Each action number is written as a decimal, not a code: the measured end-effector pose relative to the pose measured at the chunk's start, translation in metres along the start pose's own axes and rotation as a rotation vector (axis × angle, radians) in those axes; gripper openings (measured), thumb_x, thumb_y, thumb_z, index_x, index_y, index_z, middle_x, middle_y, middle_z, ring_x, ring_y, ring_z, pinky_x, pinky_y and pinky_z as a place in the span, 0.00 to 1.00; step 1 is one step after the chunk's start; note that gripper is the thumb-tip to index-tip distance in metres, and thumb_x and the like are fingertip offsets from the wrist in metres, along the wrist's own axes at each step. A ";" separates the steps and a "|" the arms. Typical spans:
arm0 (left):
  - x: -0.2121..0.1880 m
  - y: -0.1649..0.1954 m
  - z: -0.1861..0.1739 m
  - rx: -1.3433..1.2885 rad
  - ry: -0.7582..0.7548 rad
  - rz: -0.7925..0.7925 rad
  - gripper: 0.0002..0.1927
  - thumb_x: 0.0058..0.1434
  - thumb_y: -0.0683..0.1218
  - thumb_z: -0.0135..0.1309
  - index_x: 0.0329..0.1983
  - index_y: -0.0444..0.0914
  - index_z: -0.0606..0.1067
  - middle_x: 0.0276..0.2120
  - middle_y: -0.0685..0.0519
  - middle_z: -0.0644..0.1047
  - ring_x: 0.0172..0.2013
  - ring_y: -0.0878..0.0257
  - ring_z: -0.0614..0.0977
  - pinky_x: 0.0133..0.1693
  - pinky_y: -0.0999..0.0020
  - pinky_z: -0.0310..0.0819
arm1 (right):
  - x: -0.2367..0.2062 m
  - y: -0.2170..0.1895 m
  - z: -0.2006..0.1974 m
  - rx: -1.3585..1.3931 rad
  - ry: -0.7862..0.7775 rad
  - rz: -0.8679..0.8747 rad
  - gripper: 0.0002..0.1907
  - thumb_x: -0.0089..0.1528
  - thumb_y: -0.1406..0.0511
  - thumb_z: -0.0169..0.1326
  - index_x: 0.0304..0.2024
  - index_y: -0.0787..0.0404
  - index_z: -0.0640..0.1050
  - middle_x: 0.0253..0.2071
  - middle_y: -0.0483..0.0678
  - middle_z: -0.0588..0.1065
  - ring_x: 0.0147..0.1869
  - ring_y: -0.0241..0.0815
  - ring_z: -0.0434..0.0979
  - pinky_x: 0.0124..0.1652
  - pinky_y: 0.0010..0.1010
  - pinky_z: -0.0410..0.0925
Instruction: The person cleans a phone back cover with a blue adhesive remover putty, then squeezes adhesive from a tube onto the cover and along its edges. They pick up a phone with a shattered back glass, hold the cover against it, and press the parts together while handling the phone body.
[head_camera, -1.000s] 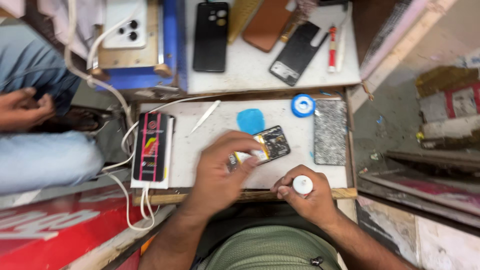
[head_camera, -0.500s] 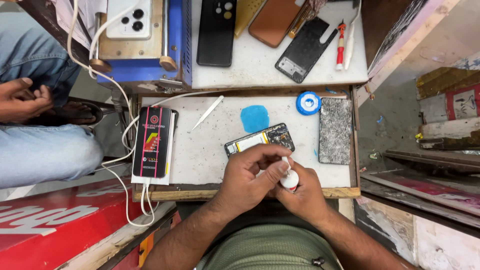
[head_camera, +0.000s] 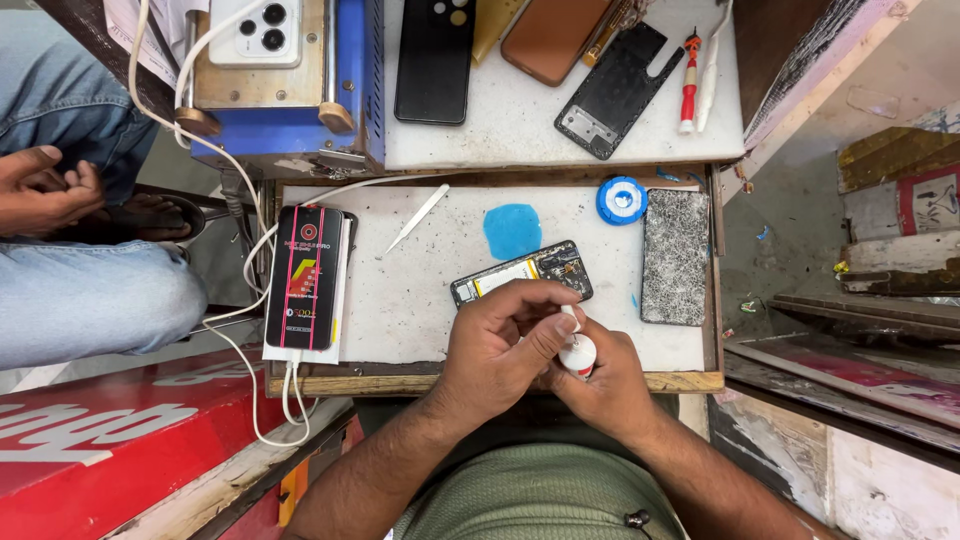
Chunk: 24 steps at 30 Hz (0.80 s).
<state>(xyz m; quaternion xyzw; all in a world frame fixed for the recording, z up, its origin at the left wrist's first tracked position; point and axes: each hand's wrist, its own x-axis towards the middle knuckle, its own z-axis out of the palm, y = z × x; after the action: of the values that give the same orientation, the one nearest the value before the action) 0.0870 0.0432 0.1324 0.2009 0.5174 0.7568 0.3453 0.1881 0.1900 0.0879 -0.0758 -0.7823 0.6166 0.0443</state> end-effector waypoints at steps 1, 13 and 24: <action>0.000 0.000 0.000 0.036 -0.005 0.013 0.15 0.72 0.44 0.56 0.57 0.32 0.75 0.45 0.48 0.82 0.48 0.65 0.84 0.50 0.69 0.83 | 0.000 0.000 0.000 -0.011 0.005 -0.011 0.17 0.57 0.66 0.66 0.45 0.66 0.77 0.32 0.48 0.83 0.36 0.38 0.85 0.36 0.29 0.76; -0.005 -0.005 -0.003 0.060 0.014 0.021 0.15 0.72 0.45 0.57 0.57 0.32 0.76 0.44 0.49 0.81 0.47 0.66 0.83 0.49 0.70 0.82 | 0.001 0.001 0.004 -0.002 -0.016 0.015 0.16 0.58 0.66 0.64 0.45 0.66 0.77 0.32 0.47 0.83 0.37 0.37 0.85 0.36 0.28 0.77; -0.001 -0.002 0.001 0.239 0.032 0.047 0.14 0.70 0.45 0.57 0.55 0.34 0.76 0.44 0.49 0.82 0.46 0.65 0.86 0.47 0.68 0.85 | -0.004 0.011 0.002 -0.002 -0.038 0.047 0.14 0.59 0.65 0.63 0.44 0.65 0.77 0.31 0.47 0.82 0.35 0.36 0.86 0.35 0.27 0.78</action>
<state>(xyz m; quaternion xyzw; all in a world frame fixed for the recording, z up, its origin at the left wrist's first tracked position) 0.0889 0.0432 0.1313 0.2403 0.6044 0.7009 0.2927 0.1925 0.1905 0.0766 -0.0824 -0.7815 0.6183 0.0146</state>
